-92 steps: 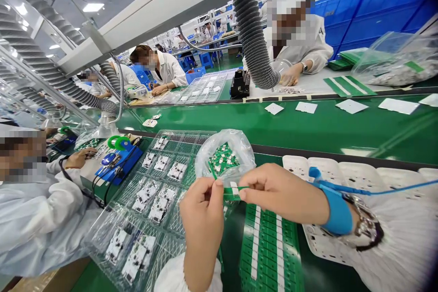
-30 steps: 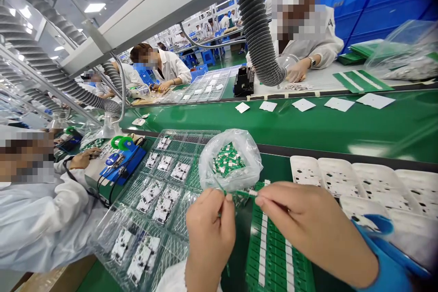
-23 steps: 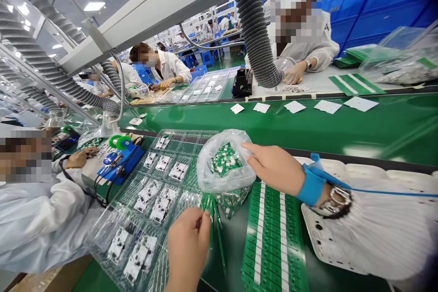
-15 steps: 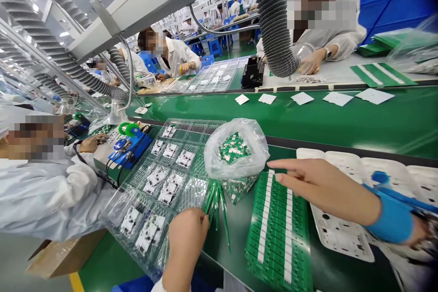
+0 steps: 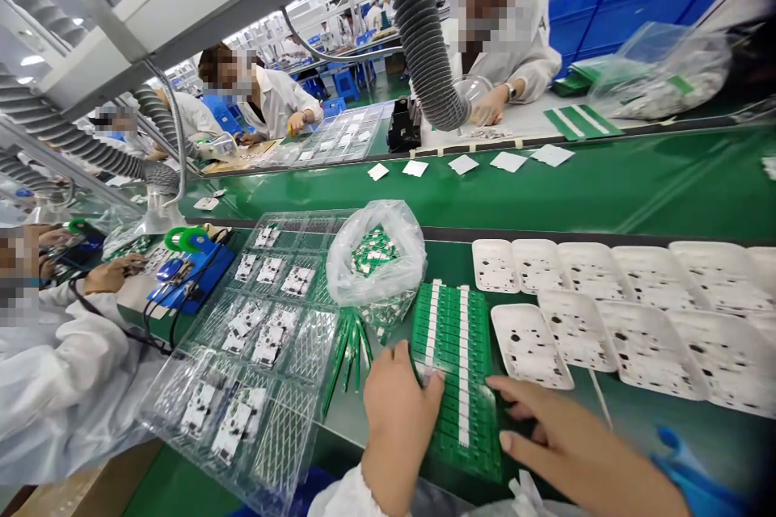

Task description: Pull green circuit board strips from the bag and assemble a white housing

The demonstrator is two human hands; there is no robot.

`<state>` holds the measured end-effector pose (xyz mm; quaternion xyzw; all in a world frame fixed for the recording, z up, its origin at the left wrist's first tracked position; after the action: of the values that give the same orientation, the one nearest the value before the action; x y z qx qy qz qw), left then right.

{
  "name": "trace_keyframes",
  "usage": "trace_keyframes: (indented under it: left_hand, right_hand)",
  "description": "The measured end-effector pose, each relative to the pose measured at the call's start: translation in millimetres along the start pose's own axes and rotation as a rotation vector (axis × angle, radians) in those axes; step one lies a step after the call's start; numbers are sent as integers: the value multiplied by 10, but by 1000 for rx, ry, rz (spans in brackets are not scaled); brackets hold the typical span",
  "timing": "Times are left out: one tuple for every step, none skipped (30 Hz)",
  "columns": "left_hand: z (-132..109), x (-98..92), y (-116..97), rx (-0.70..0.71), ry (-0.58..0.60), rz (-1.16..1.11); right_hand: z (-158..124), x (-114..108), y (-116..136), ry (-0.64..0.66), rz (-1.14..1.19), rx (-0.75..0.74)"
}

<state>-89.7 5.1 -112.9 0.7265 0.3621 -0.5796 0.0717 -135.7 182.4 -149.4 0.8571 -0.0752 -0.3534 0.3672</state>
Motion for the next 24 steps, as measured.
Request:
trace_keyframes:
  left_hand:
    - [17,44,-37,0,11,12]
    - [32,73,-63,3,15,18]
    - [41,88,-77,3,13,19]
    - [43,93,-81,0,6,21]
    - [38,91,-78,-5,-3,24]
    - [27,85,-72,-15,-12,26]
    - [12,79,-69,-23,-20,27]
    - [-5,73,-71,-27,-26,29]
    - [-22,69,-77,-30,-30,28]
    - [-37,67,-85,-33,-32,25]
    - [-48,66,-94,-37,-32,18]
    - [-57,67,-104,-40,-31,6]
    - [-62,73,-114,-42,-24,-8]
    - [-65,82,-125,-43,-15,-22]
    - [-67,91,-135,-41,-6,-33]
    - [-69,101,-142,-40,3,-41]
    - [-73,116,-145,-41,15,-46]
    - [-78,130,-141,-45,23,-47]
    - [-85,139,-131,-52,22,-48]
    - [-93,145,-121,-56,14,-50]
    - [-101,150,-113,-56,0,-53]
    - [-109,156,-112,-49,-16,-56]
    - [-116,166,-112,-41,-33,-61]
    - [-121,187,-101,-42,-44,-64]
  right_hand:
    - [-26,91,-14,26,-6,2]
    - [-46,137,-3,28,-16,-8]
    - [-61,166,24,32,-21,-22]
    - [-71,181,54,38,-21,-34]
    - [-77,184,84,45,-18,-44]
    - [-80,182,111,54,-12,-52]
    - [-81,171,130,58,-2,-58]
    - [-82,157,146,60,4,-63]
    - [-84,145,157,62,6,-68]
    - [-87,137,158,67,1,-66]
    - [-92,133,152,76,-7,-56]
    - [-100,141,145,96,-13,-48]
    - [-112,150,141,120,-14,-42]
    - [-124,151,142,137,-11,-41]
    - [-135,132,148,134,-2,-45]
    - [-147,116,157,134,7,-54]
    - [-157,105,170,135,12,-68]
    - [-163,90,177,126,4,-81]
    - [-163,78,183,111,-17,-97]
    - [-158,77,192,95,-45,-120]
    - [-145,77,206,66,-79,-152]
    - [-125,71,220,18,-121,-186]
    - [-97,54,219,-52,-180,-204]
    - [-67,57,223,-108,-246,-222]
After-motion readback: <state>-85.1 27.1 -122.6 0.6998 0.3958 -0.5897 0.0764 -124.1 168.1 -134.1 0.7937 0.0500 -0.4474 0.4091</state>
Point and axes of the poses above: each hand's wrist, its own z-axis towards the middle knuckle, its own x-axis out of the palm, y = z × x, the point moved 10 cm from there along z, towards the middle knuckle, and after that the axes turned 1 degree about -y, right-handed, at the moved point
